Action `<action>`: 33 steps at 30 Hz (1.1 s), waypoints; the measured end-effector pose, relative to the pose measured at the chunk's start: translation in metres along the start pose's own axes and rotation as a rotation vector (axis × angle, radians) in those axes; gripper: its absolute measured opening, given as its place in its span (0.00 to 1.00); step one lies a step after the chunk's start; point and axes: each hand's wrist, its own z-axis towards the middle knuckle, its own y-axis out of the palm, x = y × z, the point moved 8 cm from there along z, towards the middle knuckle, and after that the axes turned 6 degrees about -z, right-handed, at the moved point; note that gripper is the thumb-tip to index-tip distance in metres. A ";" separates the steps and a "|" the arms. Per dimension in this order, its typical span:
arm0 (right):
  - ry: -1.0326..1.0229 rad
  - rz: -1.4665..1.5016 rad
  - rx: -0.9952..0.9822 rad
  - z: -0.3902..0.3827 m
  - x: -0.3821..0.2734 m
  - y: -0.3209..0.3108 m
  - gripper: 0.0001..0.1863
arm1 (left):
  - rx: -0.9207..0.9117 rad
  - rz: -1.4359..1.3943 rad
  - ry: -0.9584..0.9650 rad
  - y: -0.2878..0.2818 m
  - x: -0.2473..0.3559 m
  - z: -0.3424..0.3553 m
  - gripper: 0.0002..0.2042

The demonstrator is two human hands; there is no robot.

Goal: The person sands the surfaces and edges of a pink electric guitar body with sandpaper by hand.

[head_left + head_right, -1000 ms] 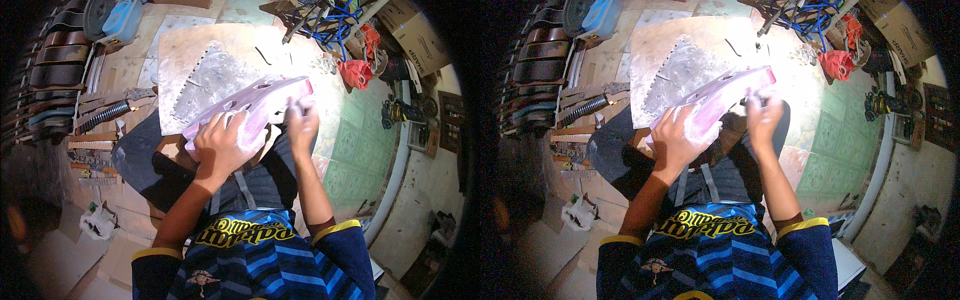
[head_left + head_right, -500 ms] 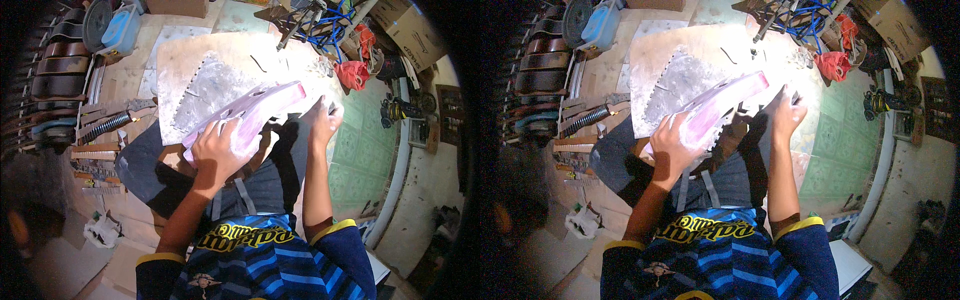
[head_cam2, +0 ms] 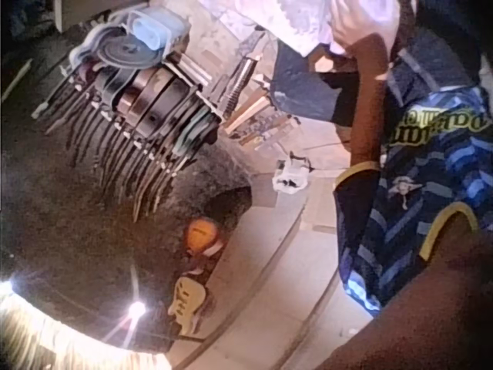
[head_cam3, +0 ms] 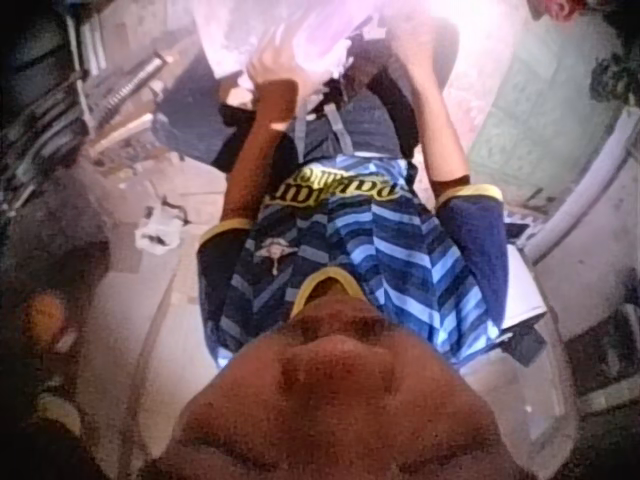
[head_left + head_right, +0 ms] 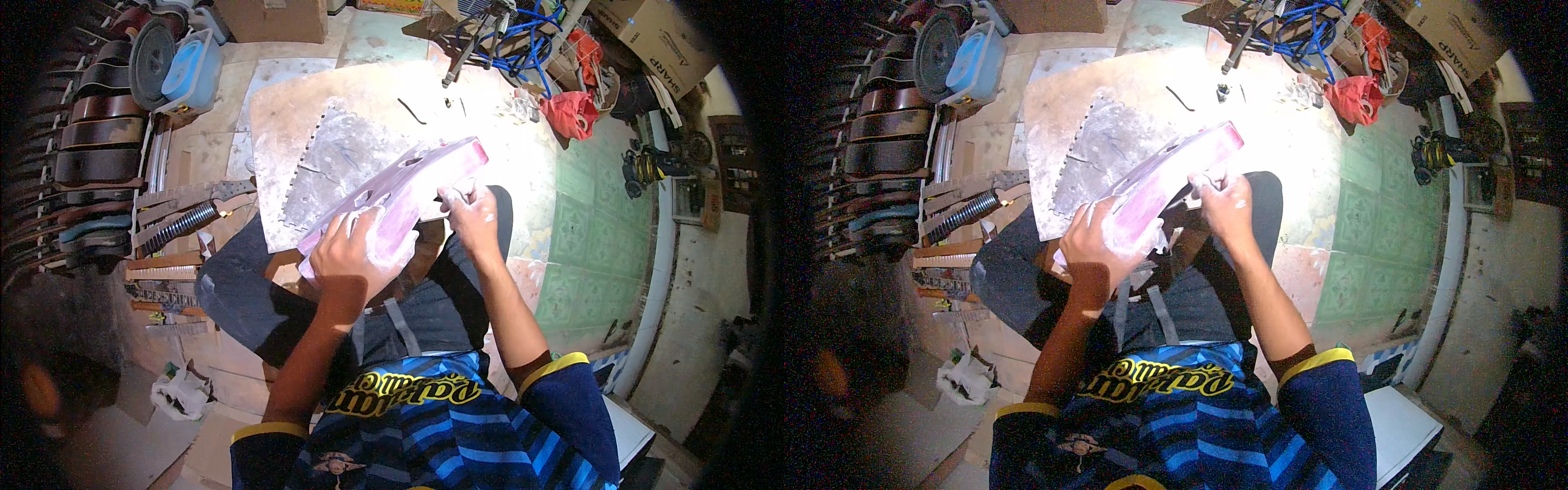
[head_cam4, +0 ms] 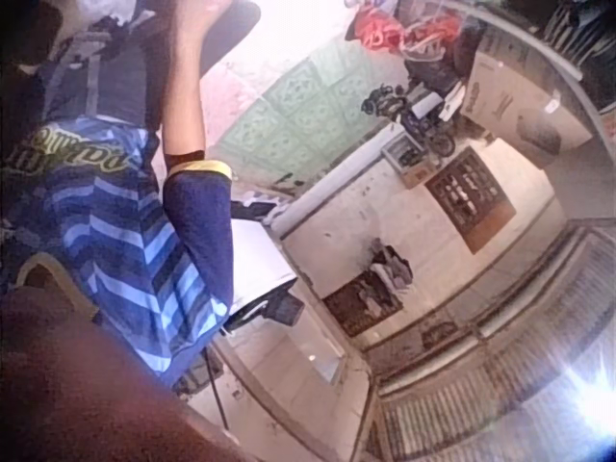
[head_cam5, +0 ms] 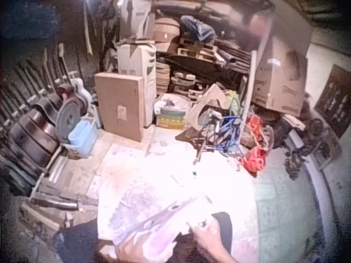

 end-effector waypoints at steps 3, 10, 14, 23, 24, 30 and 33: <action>0.002 -0.008 0.111 0.010 0.001 -0.014 0.08 | 0.014 0.007 0.010 -0.001 0.002 0.001 0.30; 0.035 0.064 0.073 0.007 -0.003 -0.011 0.08 | 0.007 0.007 0.015 0.001 0.001 0.000 0.30; 0.043 0.047 0.039 -0.003 0.000 0.003 0.07 | 0.018 0.008 0.015 0.003 0.000 0.000 0.28; -0.011 0.095 0.130 0.001 -0.006 -0.005 0.08 | 0.034 0.024 0.057 0.000 0.005 -0.004 0.30; -0.023 0.105 0.153 -0.001 -0.008 -0.007 0.08 | 0.034 0.018 0.049 0.002 0.004 -0.003 0.30; -0.012 0.100 0.165 0.009 0.007 -0.012 0.08 | 0.020 0.013 0.039 0.003 0.004 -0.004 0.30; 0.016 -0.005 0.100 -0.007 0.006 0.003 0.05 | 0.019 0.018 0.026 0.003 0.002 -0.005 0.30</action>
